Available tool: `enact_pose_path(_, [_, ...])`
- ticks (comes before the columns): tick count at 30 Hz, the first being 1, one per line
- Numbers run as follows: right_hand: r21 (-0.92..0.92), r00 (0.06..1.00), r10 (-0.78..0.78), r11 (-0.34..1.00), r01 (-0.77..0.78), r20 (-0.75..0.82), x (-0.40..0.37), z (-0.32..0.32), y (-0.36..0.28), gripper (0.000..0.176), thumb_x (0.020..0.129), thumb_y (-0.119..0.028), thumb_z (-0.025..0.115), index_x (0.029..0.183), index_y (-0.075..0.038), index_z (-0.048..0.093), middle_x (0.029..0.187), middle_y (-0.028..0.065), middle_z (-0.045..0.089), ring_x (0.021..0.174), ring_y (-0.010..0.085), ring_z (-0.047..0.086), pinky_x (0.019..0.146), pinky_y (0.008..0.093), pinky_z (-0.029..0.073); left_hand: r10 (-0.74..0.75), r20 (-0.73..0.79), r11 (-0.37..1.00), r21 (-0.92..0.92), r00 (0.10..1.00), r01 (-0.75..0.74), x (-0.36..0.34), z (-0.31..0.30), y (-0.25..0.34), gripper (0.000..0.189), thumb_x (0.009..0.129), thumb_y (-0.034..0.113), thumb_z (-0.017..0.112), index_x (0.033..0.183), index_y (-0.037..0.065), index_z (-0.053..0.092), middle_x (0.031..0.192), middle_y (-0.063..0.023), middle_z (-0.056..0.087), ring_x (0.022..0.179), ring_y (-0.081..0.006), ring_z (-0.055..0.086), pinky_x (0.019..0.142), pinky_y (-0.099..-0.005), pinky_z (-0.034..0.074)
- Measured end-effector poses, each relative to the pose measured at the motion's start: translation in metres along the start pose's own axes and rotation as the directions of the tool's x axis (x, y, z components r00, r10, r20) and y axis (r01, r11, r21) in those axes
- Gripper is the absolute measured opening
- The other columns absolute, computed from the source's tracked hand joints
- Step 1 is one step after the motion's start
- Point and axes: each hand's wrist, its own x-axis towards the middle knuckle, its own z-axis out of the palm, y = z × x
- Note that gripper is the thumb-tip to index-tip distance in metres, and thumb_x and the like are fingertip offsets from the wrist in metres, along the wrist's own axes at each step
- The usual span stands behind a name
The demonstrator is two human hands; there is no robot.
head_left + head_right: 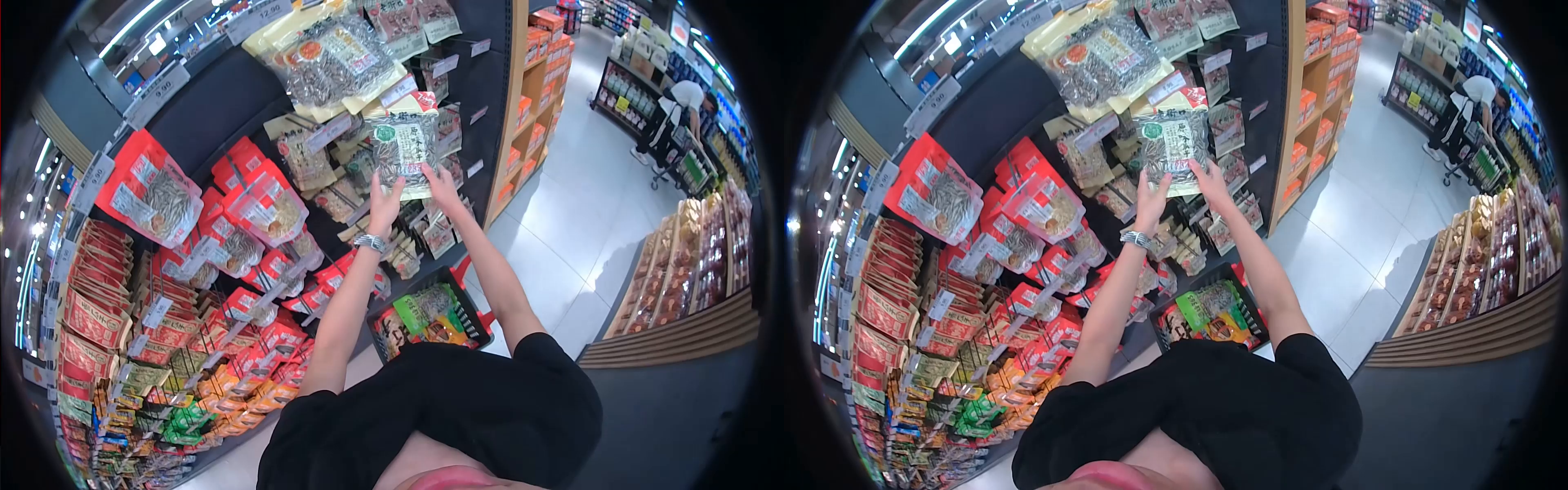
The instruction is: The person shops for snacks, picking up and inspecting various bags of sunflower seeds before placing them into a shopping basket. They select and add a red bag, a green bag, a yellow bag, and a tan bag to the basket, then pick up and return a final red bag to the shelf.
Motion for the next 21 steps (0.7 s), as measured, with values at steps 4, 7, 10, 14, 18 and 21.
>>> enact_pose_path(4, [-0.048, 0.996, -0.056, 0.997, 0.059, 0.068, 0.021, -0.013, -0.008, 0.051, 0.107, -0.037, 0.066, 0.136, 0.004, 0.062, 0.119, 0.0063, 0.073, 0.101, 0.01, 0.066, 0.091, 0.0289, 0.053, 0.024, -0.035, 1.0, 0.018, 0.999, -0.023, 0.01, 0.013, 0.0, 0.074, 0.101, 0.032, 0.075, 0.157, -0.001, 0.039, 0.153, -0.0184, 0.054, 0.141, -0.0259, 0.049, 0.119, -0.0394, 0.036])
enact_pose_path(7, [-0.129, 0.996, 0.077, 0.989, -0.07, 0.049, 0.032, -0.016, -0.006, 0.049, 0.107, -0.037, 0.066, 0.133, 0.004, 0.065, 0.117, 0.0056, 0.073, 0.1, 0.0096, 0.066, 0.09, 0.0286, 0.052, 0.017, -0.061, 0.999, 0.042, 0.998, -0.015, 0.02, 0.015, -0.007, 0.064, 0.101, 0.032, 0.075, 0.15, 0.001, 0.047, 0.145, -0.0155, 0.061, 0.132, -0.024, 0.057, 0.111, -0.0392, 0.044])
enact_pose_path(10, [-0.071, 0.996, 0.081, 0.994, -0.079, 0.027, 0.036, -0.012, -0.003, 0.048, 0.107, -0.038, 0.067, 0.13, 0.004, 0.067, 0.114, 0.0047, 0.074, 0.099, 0.0097, 0.066, 0.089, 0.0285, 0.052, -0.075, -0.059, 0.997, -0.017, 0.995, 0.074, 0.026, 0.016, -0.001, 0.058, 0.101, 0.032, 0.074, 0.145, 0.003, 0.051, 0.136, -0.0131, 0.067, 0.122, -0.0214, 0.064, 0.101, -0.0376, 0.051])
enact_pose_path(14, [-0.059, 0.981, 0.16, 0.986, -0.155, 0.106, 0.042, -0.014, -0.002, 0.048, 0.107, -0.039, 0.067, 0.13, 0.003, 0.067, 0.116, 0.0046, 0.073, 0.1, 0.0095, 0.067, 0.089, 0.0285, 0.052, -0.137, -0.102, 0.989, -0.066, 0.985, 0.131, 0.022, 0.016, -0.008, 0.056, 0.101, 0.032, 0.074, 0.144, 0.003, 0.052, 0.133, -0.0131, 0.069, 0.117, -0.0201, 0.066, 0.096, -0.0364, 0.054])
enact_pose_path(18, [-0.031, 0.996, 0.065, 0.998, -0.063, 0.056, 0.036, -0.009, 0.004, 0.045, 0.108, -0.036, 0.065, 0.133, 0.002, 0.066, 0.117, 0.0034, 0.073, 0.1, 0.0094, 0.067, 0.089, 0.0288, 0.053, 0.057, -0.135, 0.99, 0.139, 0.989, -0.038, 0.025, 0.012, -0.012, 0.057, 0.101, 0.03, 0.074, 0.145, 0.001, 0.051, 0.134, -0.0166, 0.069, 0.121, -0.0234, 0.065, 0.103, -0.0391, 0.05])
enact_pose_path(21, [0.07, 0.994, 0.038, 0.996, -0.045, 0.102, 0.026, -0.01, 0.01, 0.046, 0.107, -0.034, 0.067, 0.135, 0.003, 0.065, 0.121, 0.006, 0.073, 0.104, 0.0117, 0.067, 0.093, 0.0306, 0.052, 0.1, -0.103, 0.985, 0.152, 0.99, -0.084, 0.009, 0.011, 0.002, 0.058, 0.101, 0.028, 0.074, 0.145, -0.001, 0.05, 0.133, -0.0187, 0.068, 0.122, -0.0262, 0.065, 0.107, -0.0406, 0.047])
